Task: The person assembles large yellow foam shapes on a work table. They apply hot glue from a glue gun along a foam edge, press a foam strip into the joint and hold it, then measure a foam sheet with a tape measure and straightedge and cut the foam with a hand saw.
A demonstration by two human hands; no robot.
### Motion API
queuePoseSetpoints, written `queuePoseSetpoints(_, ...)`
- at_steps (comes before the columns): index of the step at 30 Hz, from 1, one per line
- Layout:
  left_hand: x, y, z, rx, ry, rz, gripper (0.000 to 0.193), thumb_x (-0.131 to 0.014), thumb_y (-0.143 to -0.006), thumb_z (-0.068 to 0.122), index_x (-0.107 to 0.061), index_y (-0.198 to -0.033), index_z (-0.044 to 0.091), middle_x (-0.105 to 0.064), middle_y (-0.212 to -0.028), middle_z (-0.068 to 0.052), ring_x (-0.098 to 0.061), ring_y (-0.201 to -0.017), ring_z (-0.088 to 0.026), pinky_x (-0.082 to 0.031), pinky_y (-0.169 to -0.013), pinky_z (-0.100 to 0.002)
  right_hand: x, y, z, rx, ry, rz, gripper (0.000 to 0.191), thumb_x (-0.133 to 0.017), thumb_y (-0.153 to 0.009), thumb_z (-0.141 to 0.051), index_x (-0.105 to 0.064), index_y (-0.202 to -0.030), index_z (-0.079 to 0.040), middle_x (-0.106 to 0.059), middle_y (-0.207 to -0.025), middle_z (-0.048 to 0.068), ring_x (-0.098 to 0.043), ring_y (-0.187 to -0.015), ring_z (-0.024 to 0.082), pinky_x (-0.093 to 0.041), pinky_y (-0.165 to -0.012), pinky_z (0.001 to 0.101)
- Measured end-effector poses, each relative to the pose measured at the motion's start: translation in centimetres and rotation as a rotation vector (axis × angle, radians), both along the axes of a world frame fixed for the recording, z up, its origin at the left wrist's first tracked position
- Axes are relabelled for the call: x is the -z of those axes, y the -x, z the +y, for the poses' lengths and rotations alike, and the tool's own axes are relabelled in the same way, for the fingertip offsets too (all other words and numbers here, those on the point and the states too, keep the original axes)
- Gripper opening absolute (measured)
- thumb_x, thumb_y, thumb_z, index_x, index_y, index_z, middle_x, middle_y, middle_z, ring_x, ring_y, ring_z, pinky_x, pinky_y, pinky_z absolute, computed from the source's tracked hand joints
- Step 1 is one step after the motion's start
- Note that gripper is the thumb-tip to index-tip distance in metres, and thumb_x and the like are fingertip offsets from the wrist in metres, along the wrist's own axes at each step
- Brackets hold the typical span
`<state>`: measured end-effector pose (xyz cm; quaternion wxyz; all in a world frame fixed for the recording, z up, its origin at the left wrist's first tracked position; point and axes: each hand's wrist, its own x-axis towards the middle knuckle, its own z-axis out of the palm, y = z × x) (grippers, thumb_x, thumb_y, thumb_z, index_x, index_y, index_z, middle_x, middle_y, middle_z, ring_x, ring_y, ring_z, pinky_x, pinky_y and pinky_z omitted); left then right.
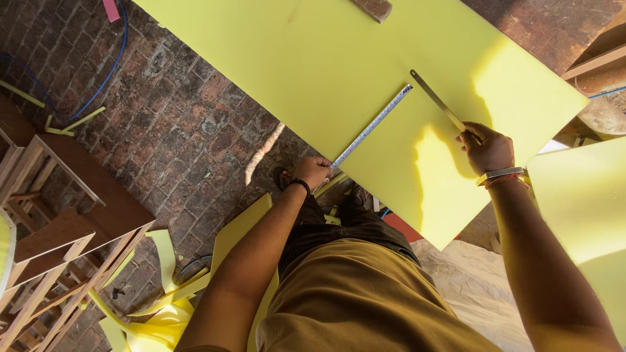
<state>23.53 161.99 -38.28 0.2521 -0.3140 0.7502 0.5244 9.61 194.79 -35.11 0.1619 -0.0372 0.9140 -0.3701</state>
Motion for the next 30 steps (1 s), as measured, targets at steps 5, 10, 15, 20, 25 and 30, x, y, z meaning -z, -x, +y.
queuePoseSetpoints(5, -0.2, -0.4, -0.3, -0.04, 0.017, 0.006, 0.012, -0.071, -0.09, 0.013, -0.08, -0.097, 0.007, -0.079, -0.088, -0.006, -0.075, -0.079, -0.015, -0.063, -0.079, -0.037, -0.3, 0.4, -0.5, -0.031, -0.045, 0.006, 0.025, -0.063, -0.105, -0.019, -0.075, -0.125, -0.011, -0.078, -0.094, 0.008, -0.072, -0.079, 0.016, -0.056, -0.077, 0.0308)
queuePoseSetpoints(10, 0.0, -0.7, -0.1, -0.046, 0.047, 0.031, 0.013, -0.07, -0.089, 0.012, -0.081, -0.093, 0.007, -0.079, -0.085, -0.006, -0.075, -0.076, -0.014, -0.063, -0.078, -0.035, 0.5, 1.2, -0.3, -0.029, 0.011, 0.042, 0.026, -0.064, -0.104, -0.019, -0.073, -0.127, -0.012, -0.078, -0.098, 0.006, -0.073, -0.079, 0.014, -0.058, -0.076, 0.0294)
queuePoseSetpoints(15, -0.1, -0.7, -0.4, -0.03, 0.073, 0.042, 0.013, -0.07, -0.09, 0.014, -0.081, -0.093, 0.007, -0.079, -0.085, -0.006, -0.075, -0.075, -0.015, -0.062, -0.077, -0.036, 0.3, 2.6, -0.5, -0.047, -0.122, 0.108, 0.025, -0.065, -0.102, -0.024, -0.075, -0.125, -0.019, -0.078, -0.094, 0.004, -0.073, -0.074, 0.016, -0.058, -0.073, 0.0321)
queuePoseSetpoints(20, -0.2, -0.6, -0.7, -0.065, 0.043, 0.049, 0.014, -0.071, -0.09, 0.016, -0.08, -0.095, 0.007, -0.078, -0.087, -0.006, -0.075, -0.076, -0.015, -0.064, -0.076, -0.036, 0.1, 3.7, -0.6, -0.13, -0.201, 0.202, 0.024, -0.066, -0.1, -0.026, -0.076, -0.121, -0.024, -0.078, -0.091, 0.002, -0.074, -0.079, 0.02, -0.058, -0.073, 0.0354)
queuePoseSetpoints(25, 0.0, -0.6, -0.7, -0.058, 0.07, 0.032, 0.015, -0.071, -0.09, 0.017, -0.081, -0.095, 0.007, -0.08, -0.087, -0.006, -0.075, -0.076, -0.015, -0.063, -0.079, -0.035, 0.6, 4.4, -1.6, -0.214, -0.224, 0.245, 0.025, -0.066, -0.098, -0.025, -0.076, -0.121, -0.028, -0.078, -0.095, 0.0, -0.074, -0.083, 0.023, -0.058, -0.076, 0.0372)
queuePoseSetpoints(30, 0.3, -0.6, -0.6, -0.081, 0.043, 0.027, 0.014, -0.072, -0.089, 0.014, -0.081, -0.095, 0.006, -0.079, -0.089, -0.007, -0.075, -0.078, -0.016, -0.064, -0.077, -0.036, 0.4, 4.5, -1.5, -0.255, -0.284, 0.284, 0.024, -0.066, -0.099, -0.027, -0.076, -0.121, -0.029, -0.077, -0.098, 0.002, -0.074, -0.085, 0.025, -0.059, -0.076, 0.0385)
